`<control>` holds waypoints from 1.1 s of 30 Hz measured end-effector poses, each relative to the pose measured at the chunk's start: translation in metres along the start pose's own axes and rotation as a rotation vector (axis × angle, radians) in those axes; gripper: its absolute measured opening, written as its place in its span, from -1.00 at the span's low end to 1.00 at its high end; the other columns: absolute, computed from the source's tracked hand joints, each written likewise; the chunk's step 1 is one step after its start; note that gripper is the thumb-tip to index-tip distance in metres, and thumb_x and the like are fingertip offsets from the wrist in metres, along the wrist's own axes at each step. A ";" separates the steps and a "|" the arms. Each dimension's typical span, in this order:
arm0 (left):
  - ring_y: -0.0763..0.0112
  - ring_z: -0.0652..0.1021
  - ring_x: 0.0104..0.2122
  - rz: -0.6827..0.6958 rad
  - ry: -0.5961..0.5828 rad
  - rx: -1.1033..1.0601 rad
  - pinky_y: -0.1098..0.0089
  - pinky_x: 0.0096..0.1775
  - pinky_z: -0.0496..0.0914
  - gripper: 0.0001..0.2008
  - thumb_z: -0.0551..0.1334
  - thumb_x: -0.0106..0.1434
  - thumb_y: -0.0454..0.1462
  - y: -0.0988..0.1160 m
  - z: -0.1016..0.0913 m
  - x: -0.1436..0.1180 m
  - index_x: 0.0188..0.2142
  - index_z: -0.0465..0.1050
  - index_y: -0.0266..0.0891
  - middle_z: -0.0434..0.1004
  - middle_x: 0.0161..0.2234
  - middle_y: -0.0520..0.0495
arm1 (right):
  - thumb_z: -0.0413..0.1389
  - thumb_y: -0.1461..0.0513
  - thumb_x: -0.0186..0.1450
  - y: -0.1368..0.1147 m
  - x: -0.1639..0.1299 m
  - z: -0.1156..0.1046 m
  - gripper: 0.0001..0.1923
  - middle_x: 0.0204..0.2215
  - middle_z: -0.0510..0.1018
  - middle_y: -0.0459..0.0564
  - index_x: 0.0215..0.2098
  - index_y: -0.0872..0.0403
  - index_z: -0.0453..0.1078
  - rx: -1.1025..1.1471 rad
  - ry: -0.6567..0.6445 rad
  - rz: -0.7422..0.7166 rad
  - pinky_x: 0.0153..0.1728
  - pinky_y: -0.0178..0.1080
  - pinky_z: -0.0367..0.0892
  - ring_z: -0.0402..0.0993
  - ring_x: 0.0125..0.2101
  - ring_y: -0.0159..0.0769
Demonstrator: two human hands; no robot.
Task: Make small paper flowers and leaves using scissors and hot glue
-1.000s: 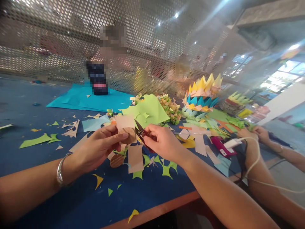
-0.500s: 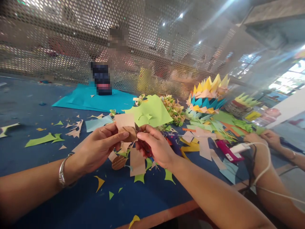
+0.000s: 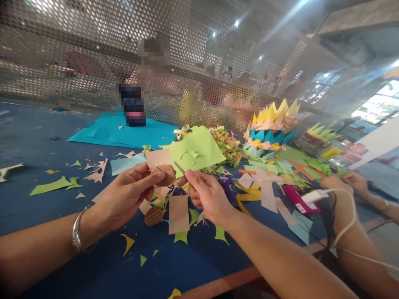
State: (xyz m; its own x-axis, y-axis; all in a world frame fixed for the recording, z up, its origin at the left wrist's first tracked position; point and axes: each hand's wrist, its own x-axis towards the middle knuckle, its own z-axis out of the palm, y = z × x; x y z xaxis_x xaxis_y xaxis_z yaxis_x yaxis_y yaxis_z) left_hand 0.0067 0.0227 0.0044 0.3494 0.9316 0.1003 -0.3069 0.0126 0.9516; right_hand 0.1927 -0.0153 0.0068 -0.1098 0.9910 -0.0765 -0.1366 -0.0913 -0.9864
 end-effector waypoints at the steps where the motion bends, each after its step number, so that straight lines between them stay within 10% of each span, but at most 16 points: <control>1: 0.58 0.30 -0.57 0.002 0.001 -0.006 0.56 -0.59 0.20 -0.86 0.40 0.16 -0.24 0.000 0.000 0.000 -0.35 0.56 -0.28 0.56 -0.41 -0.02 | 0.27 -0.21 0.18 0.000 0.000 -0.001 -0.46 -0.72 -0.02 -0.36 -0.40 0.10 0.43 -0.010 -0.005 -0.009 -0.68 -0.37 -0.29 -0.25 -0.70 -0.58; 33: 0.46 0.45 -0.47 -0.027 -0.048 0.087 0.46 -0.47 0.24 -0.85 0.37 0.18 -0.20 0.000 -0.002 -0.003 -0.38 0.55 -0.25 0.59 -0.39 -0.05 | 0.13 -0.09 0.39 0.003 -0.002 -0.018 -0.55 -0.69 -0.01 -0.31 -0.43 0.09 0.39 -0.270 -0.139 -0.114 -0.68 -0.33 -0.20 -0.17 -0.67 -0.52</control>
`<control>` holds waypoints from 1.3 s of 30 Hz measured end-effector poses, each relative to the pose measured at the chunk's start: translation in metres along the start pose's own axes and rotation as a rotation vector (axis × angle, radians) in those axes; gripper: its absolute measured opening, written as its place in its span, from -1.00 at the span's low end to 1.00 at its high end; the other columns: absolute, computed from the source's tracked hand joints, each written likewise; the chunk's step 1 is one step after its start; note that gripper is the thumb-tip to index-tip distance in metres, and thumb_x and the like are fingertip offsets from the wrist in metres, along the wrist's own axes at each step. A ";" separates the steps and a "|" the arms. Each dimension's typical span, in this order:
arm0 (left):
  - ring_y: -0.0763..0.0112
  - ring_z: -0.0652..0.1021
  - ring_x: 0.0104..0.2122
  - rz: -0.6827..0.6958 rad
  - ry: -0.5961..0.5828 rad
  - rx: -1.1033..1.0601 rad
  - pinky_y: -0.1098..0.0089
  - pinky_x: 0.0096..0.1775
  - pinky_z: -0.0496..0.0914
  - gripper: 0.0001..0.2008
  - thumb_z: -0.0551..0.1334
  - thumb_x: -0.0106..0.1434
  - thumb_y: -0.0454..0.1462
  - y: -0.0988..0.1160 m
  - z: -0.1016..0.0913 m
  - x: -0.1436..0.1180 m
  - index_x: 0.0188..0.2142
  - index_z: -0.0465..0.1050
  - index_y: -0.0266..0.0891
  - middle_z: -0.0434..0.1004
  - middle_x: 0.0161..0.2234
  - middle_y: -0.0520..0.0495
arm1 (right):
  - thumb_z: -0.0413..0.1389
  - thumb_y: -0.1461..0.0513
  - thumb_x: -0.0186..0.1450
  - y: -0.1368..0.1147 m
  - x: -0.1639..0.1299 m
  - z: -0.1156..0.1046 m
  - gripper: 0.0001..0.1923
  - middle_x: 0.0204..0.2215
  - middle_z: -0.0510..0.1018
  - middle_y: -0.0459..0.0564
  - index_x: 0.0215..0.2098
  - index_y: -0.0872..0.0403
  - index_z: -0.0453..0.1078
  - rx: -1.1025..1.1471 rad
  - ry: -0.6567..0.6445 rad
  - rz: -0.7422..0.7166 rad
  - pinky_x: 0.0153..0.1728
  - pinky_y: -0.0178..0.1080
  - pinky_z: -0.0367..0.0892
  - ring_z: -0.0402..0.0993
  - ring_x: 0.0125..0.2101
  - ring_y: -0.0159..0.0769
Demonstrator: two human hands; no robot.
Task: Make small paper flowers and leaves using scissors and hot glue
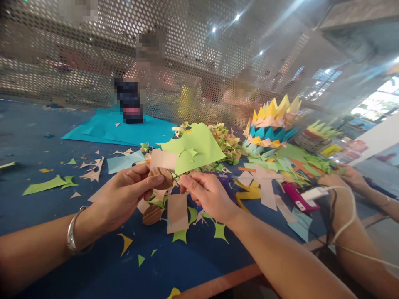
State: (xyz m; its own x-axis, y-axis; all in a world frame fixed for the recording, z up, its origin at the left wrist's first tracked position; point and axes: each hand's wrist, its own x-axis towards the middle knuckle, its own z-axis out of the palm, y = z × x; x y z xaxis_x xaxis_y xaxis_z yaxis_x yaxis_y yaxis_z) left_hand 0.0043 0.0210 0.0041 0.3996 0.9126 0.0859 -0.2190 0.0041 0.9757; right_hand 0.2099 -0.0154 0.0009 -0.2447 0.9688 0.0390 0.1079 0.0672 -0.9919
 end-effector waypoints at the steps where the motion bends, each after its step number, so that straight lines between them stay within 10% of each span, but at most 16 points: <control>1: 0.45 0.45 -0.46 0.006 -0.004 0.006 0.45 -0.46 0.24 -0.86 0.36 0.18 -0.21 0.000 0.000 0.000 -0.39 0.54 -0.25 0.59 -0.40 -0.05 | 0.13 -0.09 0.39 0.000 0.000 -0.001 -0.55 -0.69 0.00 -0.31 -0.43 0.09 0.39 -0.011 0.002 0.001 -0.68 -0.33 -0.20 -0.17 -0.67 -0.52; 39: 0.46 0.41 -0.48 -0.014 -0.042 0.104 0.46 -0.45 0.31 -0.78 0.36 0.18 -0.15 -0.001 -0.003 -0.001 -0.41 0.46 -0.26 0.46 -0.45 0.00 | 0.06 -0.09 0.43 -0.003 -0.001 -0.004 -0.54 -0.67 0.00 -0.28 -0.45 0.07 0.36 -0.209 0.018 -0.049 -0.64 -0.31 -0.17 -0.14 -0.66 -0.49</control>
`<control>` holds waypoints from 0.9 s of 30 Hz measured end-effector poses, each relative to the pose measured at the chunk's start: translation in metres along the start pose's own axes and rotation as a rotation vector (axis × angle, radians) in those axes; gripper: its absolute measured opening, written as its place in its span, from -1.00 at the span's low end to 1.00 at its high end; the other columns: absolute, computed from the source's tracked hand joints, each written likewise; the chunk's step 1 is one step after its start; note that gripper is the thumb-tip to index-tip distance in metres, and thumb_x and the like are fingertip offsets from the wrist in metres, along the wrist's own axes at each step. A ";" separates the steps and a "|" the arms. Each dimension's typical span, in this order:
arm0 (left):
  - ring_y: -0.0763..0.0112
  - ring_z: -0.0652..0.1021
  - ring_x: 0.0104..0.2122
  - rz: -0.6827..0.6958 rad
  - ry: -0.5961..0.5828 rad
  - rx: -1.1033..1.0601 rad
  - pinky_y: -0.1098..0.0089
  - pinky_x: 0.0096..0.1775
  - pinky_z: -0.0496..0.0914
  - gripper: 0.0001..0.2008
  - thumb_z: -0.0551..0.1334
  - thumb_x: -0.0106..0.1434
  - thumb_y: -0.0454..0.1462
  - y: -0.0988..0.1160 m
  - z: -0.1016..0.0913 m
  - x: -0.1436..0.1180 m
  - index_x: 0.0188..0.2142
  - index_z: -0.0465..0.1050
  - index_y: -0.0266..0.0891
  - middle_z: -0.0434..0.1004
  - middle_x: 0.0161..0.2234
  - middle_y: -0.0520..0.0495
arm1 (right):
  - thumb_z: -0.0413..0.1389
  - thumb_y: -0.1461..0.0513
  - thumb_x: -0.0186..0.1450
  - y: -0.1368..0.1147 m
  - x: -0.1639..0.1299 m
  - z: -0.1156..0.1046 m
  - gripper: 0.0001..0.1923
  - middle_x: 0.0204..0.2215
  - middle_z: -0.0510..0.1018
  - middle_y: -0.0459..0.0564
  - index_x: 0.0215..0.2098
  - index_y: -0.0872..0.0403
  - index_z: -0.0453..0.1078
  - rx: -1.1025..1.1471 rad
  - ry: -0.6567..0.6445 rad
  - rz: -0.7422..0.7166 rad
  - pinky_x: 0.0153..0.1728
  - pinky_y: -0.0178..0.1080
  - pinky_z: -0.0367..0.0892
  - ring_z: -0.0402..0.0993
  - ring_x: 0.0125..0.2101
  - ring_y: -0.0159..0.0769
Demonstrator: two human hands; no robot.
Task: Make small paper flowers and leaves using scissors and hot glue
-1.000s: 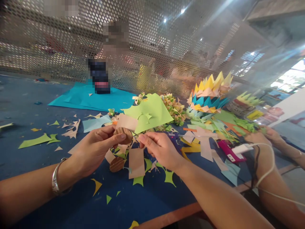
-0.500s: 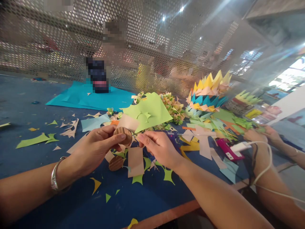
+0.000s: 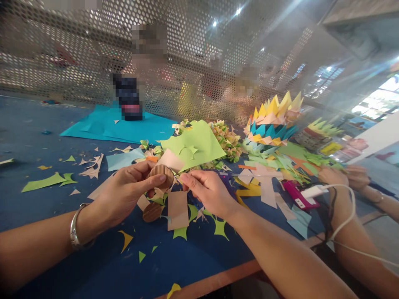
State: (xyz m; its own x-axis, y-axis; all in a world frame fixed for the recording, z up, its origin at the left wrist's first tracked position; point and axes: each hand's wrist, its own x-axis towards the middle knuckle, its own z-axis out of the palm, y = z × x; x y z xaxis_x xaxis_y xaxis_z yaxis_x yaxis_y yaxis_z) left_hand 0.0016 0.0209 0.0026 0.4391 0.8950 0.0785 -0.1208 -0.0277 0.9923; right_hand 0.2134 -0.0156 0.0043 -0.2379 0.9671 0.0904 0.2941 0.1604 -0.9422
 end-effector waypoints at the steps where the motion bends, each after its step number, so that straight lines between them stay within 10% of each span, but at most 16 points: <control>1: 0.46 0.40 -0.48 0.002 -0.005 0.008 0.45 -0.45 0.30 -0.78 0.36 0.18 -0.15 0.000 -0.001 0.000 -0.42 0.46 -0.26 0.46 -0.46 0.00 | 0.06 -0.09 0.43 0.000 0.000 0.000 -0.53 -0.67 0.00 -0.28 -0.45 0.07 0.36 0.001 0.000 0.001 -0.65 -0.31 -0.17 -0.14 -0.66 -0.49; 27: 0.50 0.27 -0.53 -0.036 -0.071 -0.074 0.44 -0.47 0.15 -0.76 0.38 0.18 -0.16 -0.004 0.000 0.002 -0.48 0.48 -0.27 0.39 -0.52 0.06 | 0.06 -0.08 0.44 0.002 0.000 -0.001 -0.54 -0.68 0.05 -0.27 -0.46 0.06 0.35 0.009 -0.002 -0.019 -0.65 -0.31 -0.14 -0.09 -0.67 -0.48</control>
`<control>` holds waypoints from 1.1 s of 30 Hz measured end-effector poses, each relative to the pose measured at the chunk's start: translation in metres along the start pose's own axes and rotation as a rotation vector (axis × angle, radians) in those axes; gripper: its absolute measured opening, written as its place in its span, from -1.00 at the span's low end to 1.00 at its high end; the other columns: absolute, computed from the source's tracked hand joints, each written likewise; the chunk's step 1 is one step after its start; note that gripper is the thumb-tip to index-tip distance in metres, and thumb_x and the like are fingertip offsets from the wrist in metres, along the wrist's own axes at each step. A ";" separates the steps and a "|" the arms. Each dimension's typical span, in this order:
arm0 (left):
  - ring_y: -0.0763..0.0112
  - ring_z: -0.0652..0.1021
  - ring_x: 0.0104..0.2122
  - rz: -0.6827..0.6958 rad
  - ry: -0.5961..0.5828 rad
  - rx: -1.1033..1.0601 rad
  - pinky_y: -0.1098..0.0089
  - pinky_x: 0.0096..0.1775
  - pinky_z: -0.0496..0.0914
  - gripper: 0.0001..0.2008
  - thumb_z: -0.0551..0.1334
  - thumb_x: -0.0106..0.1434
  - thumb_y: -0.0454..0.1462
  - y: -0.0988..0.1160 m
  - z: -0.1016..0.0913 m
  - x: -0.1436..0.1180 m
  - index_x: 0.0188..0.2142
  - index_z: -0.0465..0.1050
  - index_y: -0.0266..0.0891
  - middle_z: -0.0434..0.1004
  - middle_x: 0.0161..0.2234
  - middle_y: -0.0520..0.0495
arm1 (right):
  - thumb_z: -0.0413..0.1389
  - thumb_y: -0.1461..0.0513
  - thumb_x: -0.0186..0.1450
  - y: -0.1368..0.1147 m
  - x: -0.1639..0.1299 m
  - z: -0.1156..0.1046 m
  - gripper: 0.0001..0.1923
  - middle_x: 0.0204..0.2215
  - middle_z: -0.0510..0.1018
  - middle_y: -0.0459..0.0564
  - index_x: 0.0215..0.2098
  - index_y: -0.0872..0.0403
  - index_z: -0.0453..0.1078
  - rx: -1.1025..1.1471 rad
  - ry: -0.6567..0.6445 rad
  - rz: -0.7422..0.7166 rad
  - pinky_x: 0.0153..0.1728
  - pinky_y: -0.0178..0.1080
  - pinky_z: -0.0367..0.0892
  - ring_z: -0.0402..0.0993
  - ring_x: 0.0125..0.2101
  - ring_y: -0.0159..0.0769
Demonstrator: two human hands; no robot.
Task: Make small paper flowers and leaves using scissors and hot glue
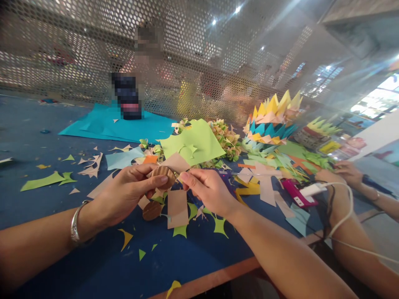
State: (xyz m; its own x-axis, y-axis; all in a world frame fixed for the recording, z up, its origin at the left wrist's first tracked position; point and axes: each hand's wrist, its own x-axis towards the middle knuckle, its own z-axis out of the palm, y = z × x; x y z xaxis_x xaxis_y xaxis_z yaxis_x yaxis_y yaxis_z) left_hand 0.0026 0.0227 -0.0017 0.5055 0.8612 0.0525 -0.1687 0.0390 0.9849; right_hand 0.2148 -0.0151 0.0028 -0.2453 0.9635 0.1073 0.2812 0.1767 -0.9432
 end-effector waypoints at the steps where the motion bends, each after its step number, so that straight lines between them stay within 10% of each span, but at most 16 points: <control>1: 0.50 0.27 -0.53 0.000 -0.006 -0.004 0.44 -0.46 0.15 -0.76 0.38 0.18 -0.16 0.000 0.000 0.000 -0.49 0.47 -0.26 0.38 -0.53 0.06 | 0.06 -0.07 0.44 0.000 0.000 0.000 -0.54 -0.68 0.05 -0.27 -0.46 0.06 0.36 -0.002 -0.001 -0.002 -0.65 -0.32 -0.14 -0.10 -0.67 -0.49; 33: 0.46 0.22 -0.50 0.150 -0.220 -0.014 0.35 -0.40 0.11 -0.62 0.25 0.32 -0.30 0.002 -0.003 0.004 -0.61 0.21 -0.22 0.17 -0.55 0.08 | 0.09 -0.06 0.43 -0.002 0.000 -0.002 -0.54 -0.67 0.02 -0.28 -0.48 0.07 0.35 -0.053 -0.002 -0.045 -0.64 -0.32 -0.08 -0.09 -0.67 -0.51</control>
State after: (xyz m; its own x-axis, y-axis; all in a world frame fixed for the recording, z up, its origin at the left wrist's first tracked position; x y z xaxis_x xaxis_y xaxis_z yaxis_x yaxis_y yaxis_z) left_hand 0.0018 0.0282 -0.0002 0.6454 0.7274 0.2333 -0.2663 -0.0721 0.9612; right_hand 0.2161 -0.0146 0.0060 -0.2604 0.9540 0.1486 0.3187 0.2302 -0.9195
